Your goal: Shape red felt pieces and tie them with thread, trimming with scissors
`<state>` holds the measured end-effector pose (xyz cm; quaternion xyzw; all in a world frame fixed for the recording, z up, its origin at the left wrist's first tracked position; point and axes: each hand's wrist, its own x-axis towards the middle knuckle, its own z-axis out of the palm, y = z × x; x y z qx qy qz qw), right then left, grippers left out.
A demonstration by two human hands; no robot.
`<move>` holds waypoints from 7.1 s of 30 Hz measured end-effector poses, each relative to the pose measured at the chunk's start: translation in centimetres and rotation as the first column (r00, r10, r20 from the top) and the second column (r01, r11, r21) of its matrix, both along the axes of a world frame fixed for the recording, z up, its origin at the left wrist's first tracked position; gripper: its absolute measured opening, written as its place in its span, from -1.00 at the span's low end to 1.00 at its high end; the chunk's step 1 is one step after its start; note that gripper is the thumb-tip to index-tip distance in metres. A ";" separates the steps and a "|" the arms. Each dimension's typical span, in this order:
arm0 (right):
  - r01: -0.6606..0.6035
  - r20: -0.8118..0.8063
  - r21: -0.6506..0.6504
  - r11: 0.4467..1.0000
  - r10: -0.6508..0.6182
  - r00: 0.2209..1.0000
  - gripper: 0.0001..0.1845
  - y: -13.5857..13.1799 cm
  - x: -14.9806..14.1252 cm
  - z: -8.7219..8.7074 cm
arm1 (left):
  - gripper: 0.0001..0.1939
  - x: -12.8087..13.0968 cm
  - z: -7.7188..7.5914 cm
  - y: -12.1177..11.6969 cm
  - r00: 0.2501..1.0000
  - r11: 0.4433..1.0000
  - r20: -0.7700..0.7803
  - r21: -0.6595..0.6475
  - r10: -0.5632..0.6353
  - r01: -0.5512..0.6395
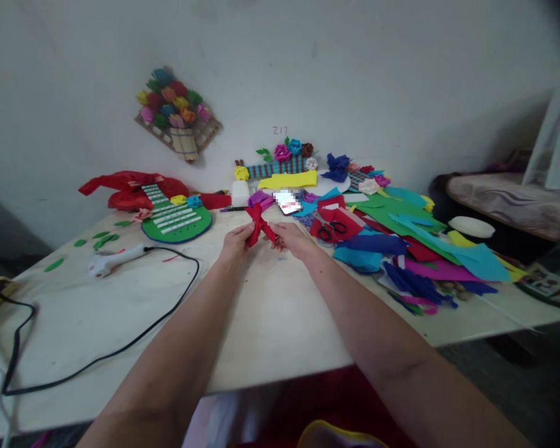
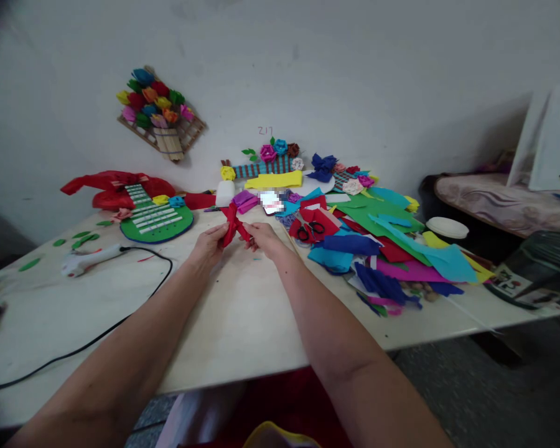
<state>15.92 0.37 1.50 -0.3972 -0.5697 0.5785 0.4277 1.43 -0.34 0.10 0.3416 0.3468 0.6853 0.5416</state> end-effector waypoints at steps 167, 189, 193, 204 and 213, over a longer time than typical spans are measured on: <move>0.134 -0.066 -0.030 0.991 -0.135 0.989 -0.90 -0.6 -1.0 0.8 | -0.63 0.5 -0.1 -0.5 0.962 0.999 -0.273 -0.036 0.021 -0.032; 0.234 -0.060 -0.130 0.964 -0.243 0.968 -0.88 -1.0 -1.9 1.0 | -0.73 0.7 -0.2 -0.3 0.985 0.994 -0.152 -0.083 -0.077 0.065; 0.237 -0.066 -0.148 0.960 -0.249 0.966 -0.87 -1.0 -1.9 1.0 | -0.78 0.5 -0.3 0.0 0.986 0.991 -0.122 -0.083 -0.112 0.102; 0.270 -0.029 -0.127 0.954 -0.276 0.961 -0.86 -0.5 -1.8 0.4 | -0.85 0.4 -0.4 0.4 0.991 0.989 -0.100 -0.122 -0.090 0.078; 0.279 -0.021 -0.126 0.952 -0.284 0.959 -0.87 -0.7 -1.9 0.6 | -0.85 0.8 0.0 -0.2 0.992 0.994 -0.092 -0.070 -0.091 0.085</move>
